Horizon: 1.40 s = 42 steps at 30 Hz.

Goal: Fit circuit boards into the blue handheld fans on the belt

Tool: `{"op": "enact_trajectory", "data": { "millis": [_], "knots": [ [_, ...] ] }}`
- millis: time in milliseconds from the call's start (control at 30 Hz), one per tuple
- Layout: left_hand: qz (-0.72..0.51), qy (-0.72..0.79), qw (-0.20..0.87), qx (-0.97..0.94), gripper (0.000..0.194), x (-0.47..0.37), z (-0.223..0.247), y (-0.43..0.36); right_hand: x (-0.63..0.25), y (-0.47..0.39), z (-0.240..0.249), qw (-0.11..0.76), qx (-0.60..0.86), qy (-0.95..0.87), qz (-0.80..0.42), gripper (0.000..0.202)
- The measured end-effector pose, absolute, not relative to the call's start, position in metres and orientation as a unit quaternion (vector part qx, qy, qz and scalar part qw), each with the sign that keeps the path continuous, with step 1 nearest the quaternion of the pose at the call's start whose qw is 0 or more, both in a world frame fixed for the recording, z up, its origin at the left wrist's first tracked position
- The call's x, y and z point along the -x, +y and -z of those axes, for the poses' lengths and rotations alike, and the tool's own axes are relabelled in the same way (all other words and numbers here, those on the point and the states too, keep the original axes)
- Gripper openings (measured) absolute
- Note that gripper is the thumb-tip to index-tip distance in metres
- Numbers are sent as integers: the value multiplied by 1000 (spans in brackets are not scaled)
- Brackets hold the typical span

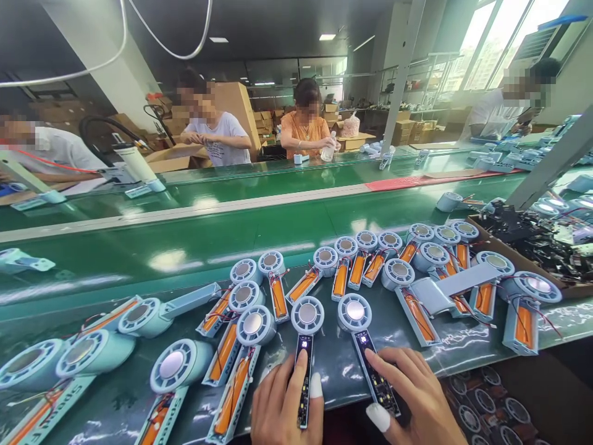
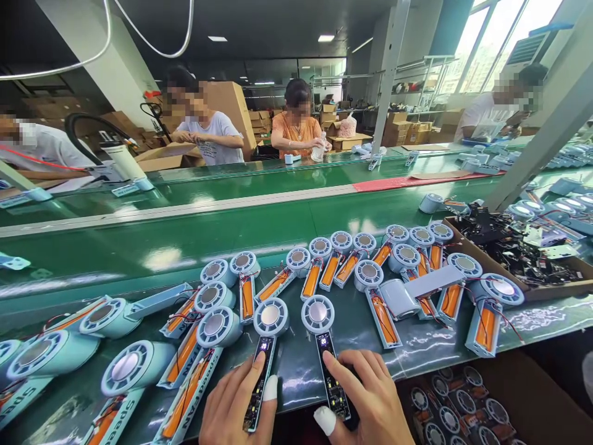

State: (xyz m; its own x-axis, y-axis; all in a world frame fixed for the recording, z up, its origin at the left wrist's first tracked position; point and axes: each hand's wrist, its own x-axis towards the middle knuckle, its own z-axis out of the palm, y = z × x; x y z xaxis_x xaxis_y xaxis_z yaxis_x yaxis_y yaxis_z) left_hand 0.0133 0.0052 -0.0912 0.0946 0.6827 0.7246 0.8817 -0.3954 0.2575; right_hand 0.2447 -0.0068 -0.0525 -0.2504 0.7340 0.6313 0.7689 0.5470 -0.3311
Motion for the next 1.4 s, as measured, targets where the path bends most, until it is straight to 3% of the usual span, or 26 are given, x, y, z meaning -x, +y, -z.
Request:
{"op": "enact_trajectory", "data": {
  "millis": [333, 1400],
  "knots": [
    [416, -524, 121, 734, 34, -15, 90, 7, -242, -1, 46, 411, 479, -775, 1, 33],
    [372, -521, 145, 754, 36, -8, 86, 5, -253, -4, 55, 367, 510, -776, -46, 26]
  ]
}}
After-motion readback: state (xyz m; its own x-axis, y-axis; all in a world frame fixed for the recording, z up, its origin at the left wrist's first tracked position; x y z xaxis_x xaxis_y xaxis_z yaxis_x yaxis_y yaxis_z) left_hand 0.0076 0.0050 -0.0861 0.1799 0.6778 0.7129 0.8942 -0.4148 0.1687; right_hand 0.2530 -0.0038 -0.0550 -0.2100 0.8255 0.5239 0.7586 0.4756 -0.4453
